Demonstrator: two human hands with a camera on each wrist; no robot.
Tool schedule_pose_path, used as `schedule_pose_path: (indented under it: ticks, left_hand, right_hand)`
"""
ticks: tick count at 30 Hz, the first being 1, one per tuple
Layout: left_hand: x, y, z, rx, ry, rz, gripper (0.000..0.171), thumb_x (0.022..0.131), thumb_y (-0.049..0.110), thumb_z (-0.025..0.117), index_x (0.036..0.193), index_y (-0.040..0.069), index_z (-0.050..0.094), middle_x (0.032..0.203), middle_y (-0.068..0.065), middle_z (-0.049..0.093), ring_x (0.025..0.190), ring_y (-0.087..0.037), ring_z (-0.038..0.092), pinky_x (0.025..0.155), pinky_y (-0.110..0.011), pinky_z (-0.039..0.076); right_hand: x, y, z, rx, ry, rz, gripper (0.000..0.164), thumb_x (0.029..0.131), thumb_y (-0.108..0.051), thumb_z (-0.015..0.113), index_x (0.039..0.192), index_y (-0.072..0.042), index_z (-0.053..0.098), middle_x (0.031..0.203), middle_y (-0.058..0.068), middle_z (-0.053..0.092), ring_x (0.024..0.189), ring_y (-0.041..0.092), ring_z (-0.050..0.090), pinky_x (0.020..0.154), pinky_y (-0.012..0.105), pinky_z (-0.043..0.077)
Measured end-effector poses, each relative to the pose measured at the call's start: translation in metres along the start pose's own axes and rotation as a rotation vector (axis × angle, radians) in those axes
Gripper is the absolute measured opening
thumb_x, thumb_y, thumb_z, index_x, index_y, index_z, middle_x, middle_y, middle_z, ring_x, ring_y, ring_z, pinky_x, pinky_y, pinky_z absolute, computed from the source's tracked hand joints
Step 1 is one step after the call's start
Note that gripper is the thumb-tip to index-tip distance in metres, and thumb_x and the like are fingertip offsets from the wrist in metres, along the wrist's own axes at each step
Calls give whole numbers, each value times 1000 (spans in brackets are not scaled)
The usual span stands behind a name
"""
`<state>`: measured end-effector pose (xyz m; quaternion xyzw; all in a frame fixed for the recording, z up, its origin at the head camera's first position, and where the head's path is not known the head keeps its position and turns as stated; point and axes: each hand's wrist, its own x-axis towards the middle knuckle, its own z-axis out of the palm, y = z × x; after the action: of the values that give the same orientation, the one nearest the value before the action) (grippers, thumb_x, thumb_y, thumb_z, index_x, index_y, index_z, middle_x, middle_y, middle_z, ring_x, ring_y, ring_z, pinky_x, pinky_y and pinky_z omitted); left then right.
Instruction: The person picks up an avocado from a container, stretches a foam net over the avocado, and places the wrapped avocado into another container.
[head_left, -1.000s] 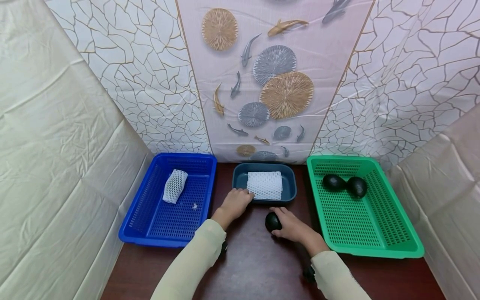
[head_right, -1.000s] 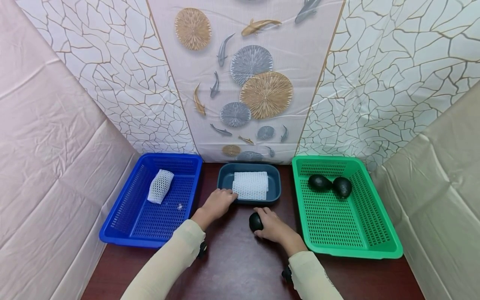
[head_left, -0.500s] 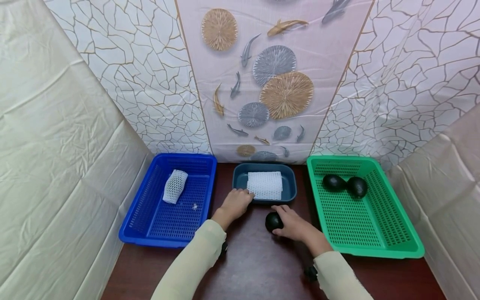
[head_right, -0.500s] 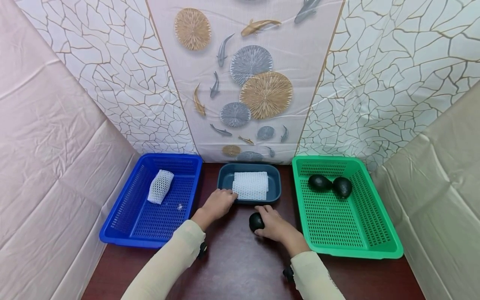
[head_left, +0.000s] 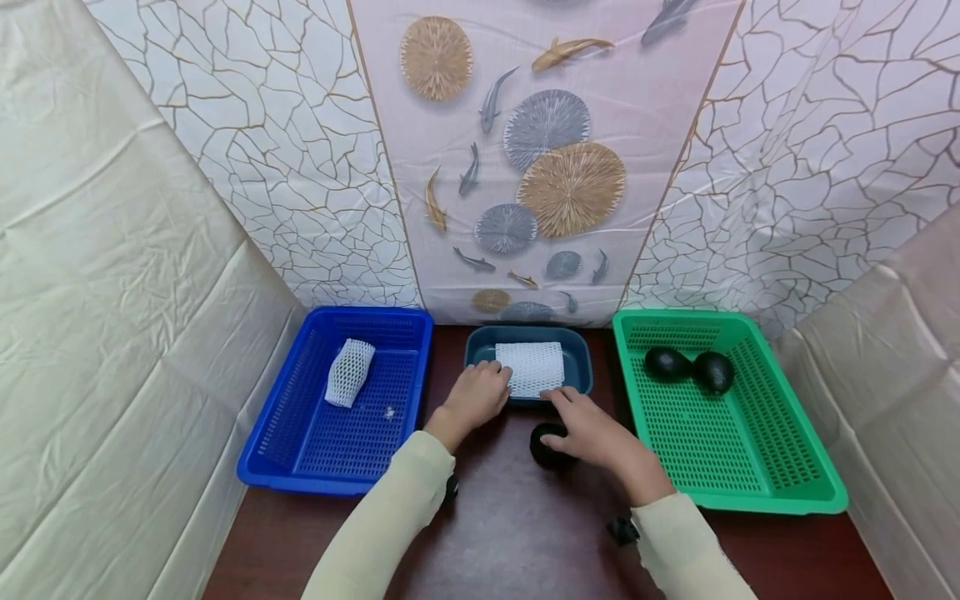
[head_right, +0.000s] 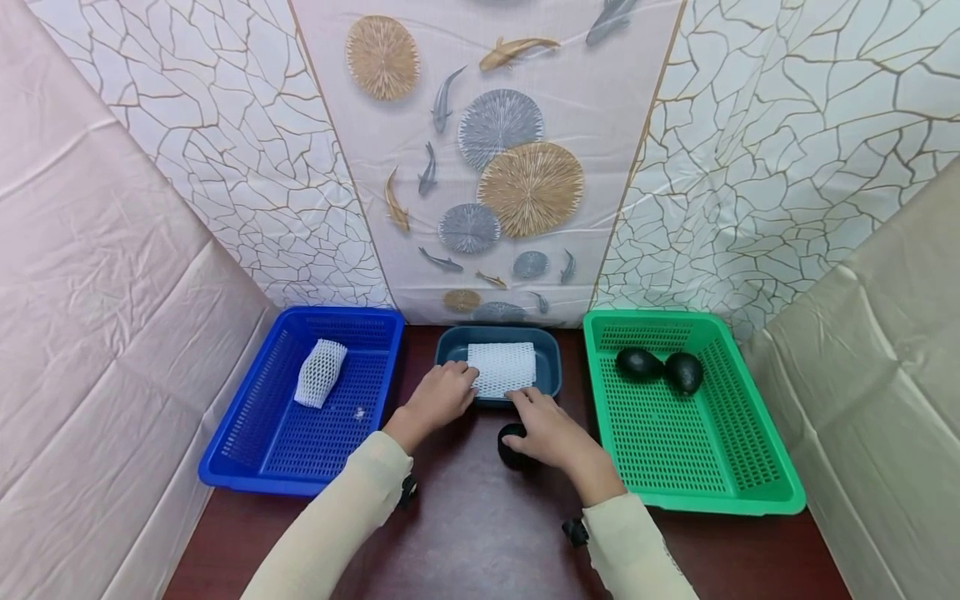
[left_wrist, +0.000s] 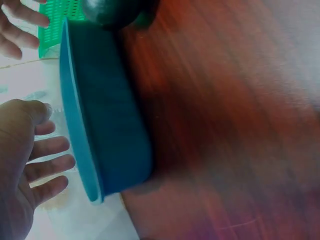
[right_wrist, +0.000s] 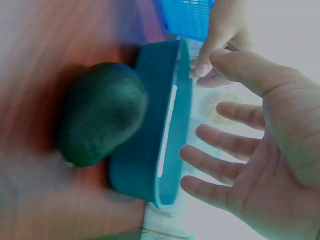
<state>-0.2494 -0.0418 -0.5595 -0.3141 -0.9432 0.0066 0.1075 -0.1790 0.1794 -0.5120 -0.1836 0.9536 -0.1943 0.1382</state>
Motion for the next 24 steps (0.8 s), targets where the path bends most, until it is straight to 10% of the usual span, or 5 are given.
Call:
schedule_pose_path:
  ticks: [24]
  left_hand:
    - [48, -7, 1, -102, -282, -6, 45, 101, 29, 66, 140, 7, 59, 135, -12, 67, 120, -27, 67, 98, -41, 57]
  right_hand:
    - [59, 20, -38, 42, 15, 26, 69, 97, -27, 71, 154, -2, 41, 156, 27, 40, 142, 43, 45, 113, 57, 42]
